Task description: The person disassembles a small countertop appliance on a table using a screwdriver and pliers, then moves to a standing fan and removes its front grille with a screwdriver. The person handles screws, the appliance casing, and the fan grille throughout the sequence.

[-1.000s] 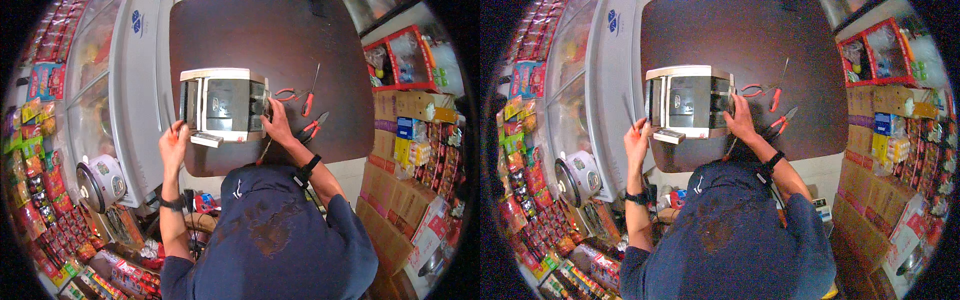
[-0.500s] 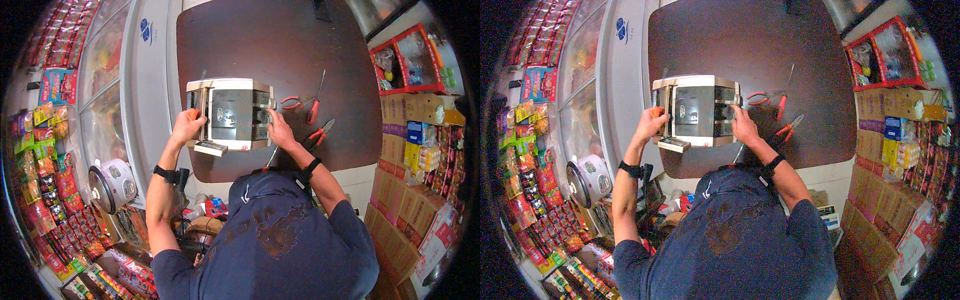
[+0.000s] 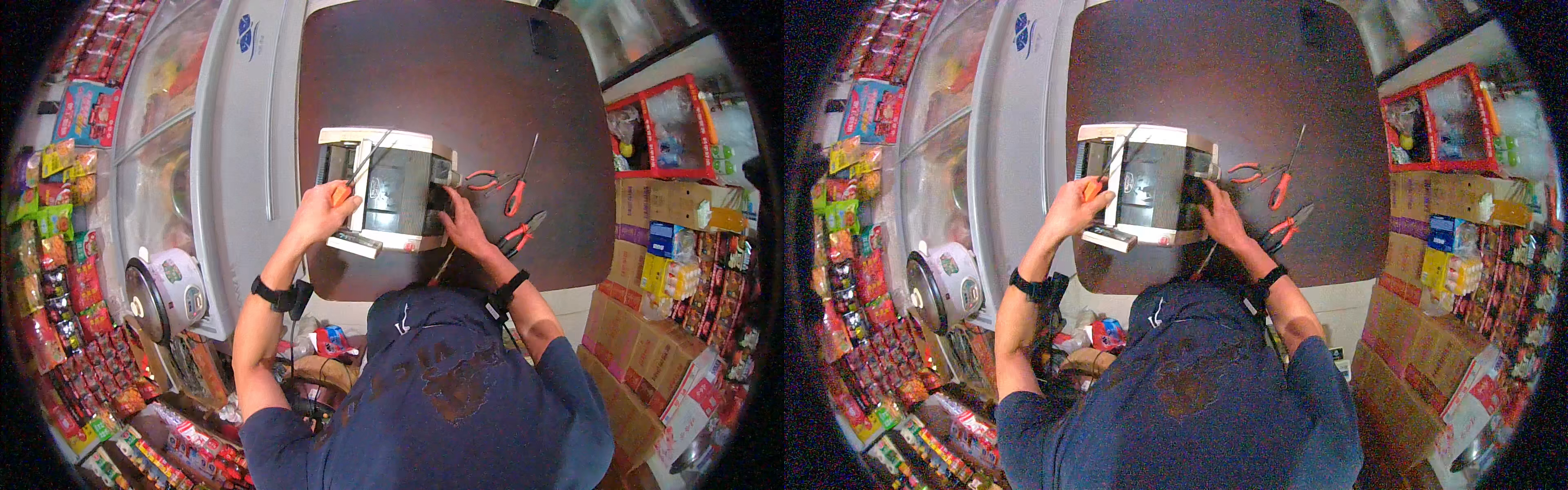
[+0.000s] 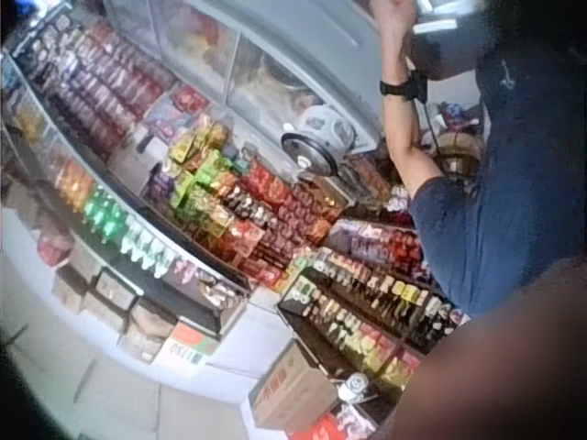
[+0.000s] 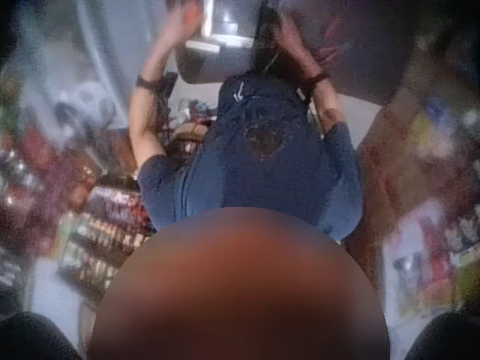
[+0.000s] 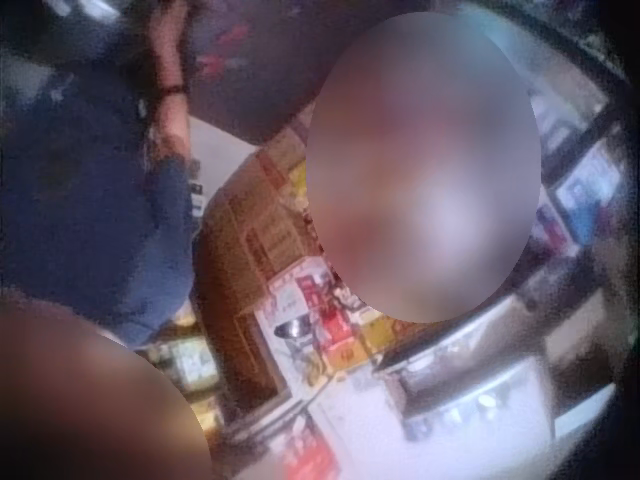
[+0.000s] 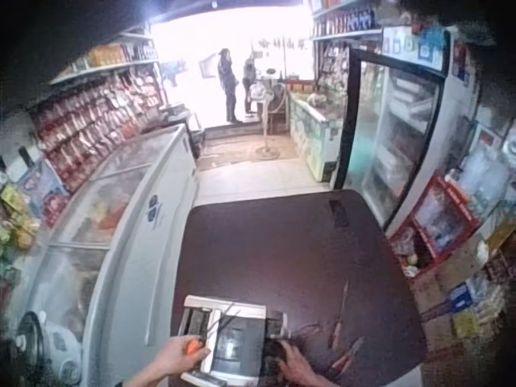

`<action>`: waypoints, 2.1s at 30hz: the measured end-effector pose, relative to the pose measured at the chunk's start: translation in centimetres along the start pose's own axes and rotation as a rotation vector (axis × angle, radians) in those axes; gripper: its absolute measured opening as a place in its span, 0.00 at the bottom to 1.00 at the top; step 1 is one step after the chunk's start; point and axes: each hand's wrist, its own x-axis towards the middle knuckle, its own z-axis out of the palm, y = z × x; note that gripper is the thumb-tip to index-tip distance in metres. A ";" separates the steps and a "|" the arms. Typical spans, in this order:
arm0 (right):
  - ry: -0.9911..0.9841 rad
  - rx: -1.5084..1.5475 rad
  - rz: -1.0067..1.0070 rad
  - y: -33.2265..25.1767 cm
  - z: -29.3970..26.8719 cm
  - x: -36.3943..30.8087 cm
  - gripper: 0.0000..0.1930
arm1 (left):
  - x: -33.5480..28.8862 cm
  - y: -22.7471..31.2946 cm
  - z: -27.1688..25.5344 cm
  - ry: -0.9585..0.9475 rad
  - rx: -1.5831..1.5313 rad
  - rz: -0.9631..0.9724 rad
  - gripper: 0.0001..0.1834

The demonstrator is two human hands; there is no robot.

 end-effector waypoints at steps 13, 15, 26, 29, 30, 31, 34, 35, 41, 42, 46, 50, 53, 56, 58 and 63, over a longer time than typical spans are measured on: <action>-0.018 0.049 0.259 -2.0 -2.3 -2.1 0.37 | -5.2 -11.1 2.7 0.554 -0.939 -0.162 0.25; -0.004 -0.014 0.267 -2.2 -2.2 -2.0 0.32 | -6.4 -12.1 6.1 0.581 -1.131 -0.203 0.26; -0.015 -0.151 0.360 -3.9 -1.4 -1.7 0.31 | -5.9 -11.5 9.8 0.478 -1.168 -0.185 0.22; -0.111 -0.081 0.381 -4.9 0.0 -2.0 0.31 | -2.6 -12.0 6.9 0.477 -1.102 -0.107 0.21; -0.127 -0.058 0.365 -5.3 0.6 -2.2 0.31 | -1.1 -12.2 5.8 0.484 -1.111 -0.141 0.21; -0.144 -0.027 0.359 -5.7 1.1 -2.1 0.31 | 0.4 -12.4 4.5 0.437 -1.104 -0.092 0.21; -0.198 0.058 0.282 -6.6 2.7 -1.9 0.31 | 5.1 -12.2 1.5 0.361 -1.097 -0.014 0.22; -0.216 0.086 0.235 -6.8 3.1 -1.7 0.31 | 6.6 -12.0 0.6 0.330 -1.065 -0.063 0.23; -0.292 -0.030 0.063 -6.8 1.3 -0.4 0.24 | 8.7 -11.1 -0.5 0.282 -1.027 -0.027 0.22; -0.247 -0.044 0.037 -6.7 0.4 -0.5 0.23 | 7.8 -11.3 -0.2 0.273 -1.052 -0.008 0.22; -0.018 -0.075 0.015 -6.1 -2.8 -0.4 0.18 | 2.4 -12.0 3.2 0.352 -1.066 -0.049 0.23; 0.026 -0.132 -0.100 -5.3 -3.7 0.7 0.22 | -2.0 -11.6 7.1 0.395 -1.050 -0.087 0.31; 0.073 -0.288 -0.354 -4.5 -2.4 1.6 0.24 | -3.0 -10.6 8.9 0.397 -1.042 -0.131 0.35; 0.057 -0.383 -0.430 -3.4 -1.2 2.3 0.17 | -2.7 -8.9 10.3 0.401 -1.187 -0.109 0.39; -0.013 -0.386 -0.349 -2.8 -0.9 2.9 0.13 | -2.6 -7.8 11.1 0.390 -1.292 -0.111 0.40; -0.060 -0.501 -0.450 -2.4 -1.0 3.9 0.11 | -2.7 -5.9 12.4 0.325 -1.387 -0.055 0.37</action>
